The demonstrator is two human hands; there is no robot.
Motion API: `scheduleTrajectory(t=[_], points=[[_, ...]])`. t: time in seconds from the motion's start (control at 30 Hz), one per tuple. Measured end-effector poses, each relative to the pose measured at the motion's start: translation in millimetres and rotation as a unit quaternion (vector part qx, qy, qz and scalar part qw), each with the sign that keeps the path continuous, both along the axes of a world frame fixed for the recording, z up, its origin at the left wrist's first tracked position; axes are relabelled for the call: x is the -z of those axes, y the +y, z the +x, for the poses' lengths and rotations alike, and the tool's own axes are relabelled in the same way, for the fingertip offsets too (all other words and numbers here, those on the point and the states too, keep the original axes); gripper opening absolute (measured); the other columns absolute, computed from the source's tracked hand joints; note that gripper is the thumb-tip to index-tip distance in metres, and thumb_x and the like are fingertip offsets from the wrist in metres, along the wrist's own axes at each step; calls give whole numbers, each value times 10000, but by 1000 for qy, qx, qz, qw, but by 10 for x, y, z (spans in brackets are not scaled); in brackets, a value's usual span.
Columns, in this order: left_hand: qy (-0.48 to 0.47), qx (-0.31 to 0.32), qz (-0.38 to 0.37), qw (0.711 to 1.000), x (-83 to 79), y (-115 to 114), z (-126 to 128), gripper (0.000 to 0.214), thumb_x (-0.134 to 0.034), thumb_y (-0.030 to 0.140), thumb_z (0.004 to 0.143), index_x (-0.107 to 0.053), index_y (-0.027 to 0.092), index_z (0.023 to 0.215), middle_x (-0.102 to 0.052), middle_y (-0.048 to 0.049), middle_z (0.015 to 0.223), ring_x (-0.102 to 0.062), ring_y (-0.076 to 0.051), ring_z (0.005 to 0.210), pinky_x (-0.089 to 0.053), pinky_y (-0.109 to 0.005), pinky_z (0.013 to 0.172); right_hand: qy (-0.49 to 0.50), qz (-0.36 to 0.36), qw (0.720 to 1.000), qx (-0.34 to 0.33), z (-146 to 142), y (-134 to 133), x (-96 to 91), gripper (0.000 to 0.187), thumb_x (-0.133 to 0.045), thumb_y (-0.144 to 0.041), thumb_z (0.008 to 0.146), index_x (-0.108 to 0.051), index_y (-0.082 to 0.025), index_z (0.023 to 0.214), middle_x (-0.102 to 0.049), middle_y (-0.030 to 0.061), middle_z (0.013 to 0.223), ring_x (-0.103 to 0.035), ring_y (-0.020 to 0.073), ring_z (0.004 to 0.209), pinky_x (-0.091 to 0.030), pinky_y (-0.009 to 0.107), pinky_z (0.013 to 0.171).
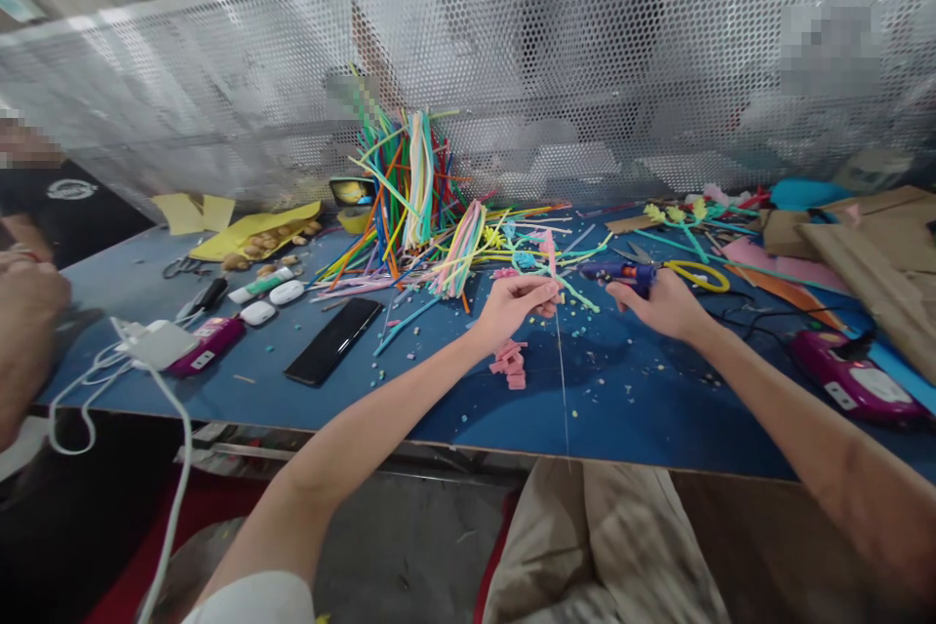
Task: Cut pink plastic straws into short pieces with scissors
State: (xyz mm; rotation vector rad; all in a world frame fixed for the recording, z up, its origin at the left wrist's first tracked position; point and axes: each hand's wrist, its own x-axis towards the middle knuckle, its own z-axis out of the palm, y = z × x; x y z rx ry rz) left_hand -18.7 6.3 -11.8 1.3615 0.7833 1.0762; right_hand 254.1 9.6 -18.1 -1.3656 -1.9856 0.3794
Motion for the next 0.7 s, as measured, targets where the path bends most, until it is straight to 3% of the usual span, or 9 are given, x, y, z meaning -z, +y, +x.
scheduleTrajectory(t=[0.1,0.2,0.3,0.37,0.43,0.5,0.6,0.7], points=[[-12,-15,-7,1000,17,52,-26,375,-788,437,748,-755,127,957,-734,-70,841,-649,-108,650,-555,-257,660,-219,26,965,140,173,141,52,433,-557,-620,837,-678,-206,884,-688,115,792,-653,317,787,-448,380,684],[-13,-23,-5,1000,10,95,-58,387,-793,447,737,-755,126,950,-733,-69,834,-650,-110,644,-554,-260,659,-338,56,928,144,349,205,100,502,-568,-509,827,-619,-131,1154,-664,188,1047,-606,375,986,-441,447,799],[-15,-23,-2,1000,-10,122,-87,398,-797,455,728,-757,122,942,-730,-71,820,-647,-111,645,-547,-255,651,-374,123,909,134,370,155,7,548,-585,-429,801,-586,-93,1234,-595,234,1214,-514,428,1122,-394,534,890],[-23,-26,-3,999,-22,132,-101,397,-799,452,725,-757,121,940,-728,-71,818,-645,-110,648,-543,-251,647,-352,158,920,70,242,76,-137,469,-565,-378,833,-601,-125,1227,-599,201,1246,-523,391,1123,-391,519,914],[-36,-28,-5,999,-35,136,-111,384,-801,442,728,-756,120,932,-724,-67,811,-642,-105,644,-540,-245,645,-319,150,934,-62,13,-19,-279,313,-515,-324,897,-648,-176,1139,-668,127,1135,-590,294,1030,-423,431,894],[-55,-23,-7,998,-57,131,-120,363,-802,427,734,-756,121,925,-719,-60,802,-641,-97,642,-536,-233,646,-307,126,927,-177,-273,-112,-353,261,-443,-271,963,-689,-214,1030,-704,75,1046,-631,229,968,-441,369,856],[-91,-4,-12,996,-110,107,-138,340,-809,409,732,-755,127,914,-708,-44,772,-626,-78,614,-519,-209,621,-279,138,911,-271,-690,-203,-293,263,-453,-266,993,-701,-247,1078,-709,50,1087,-652,198,948,-457,352,849],[-116,6,-14,993,-159,83,-160,322,-812,395,732,-753,130,905,-697,-31,743,-598,-58,569,-497,-187,576,-248,171,899,-318,-997,-197,-126,254,-462,-251,1003,-698,-245,1097,-705,42,1123,-648,192,1018,-457,361,930]])
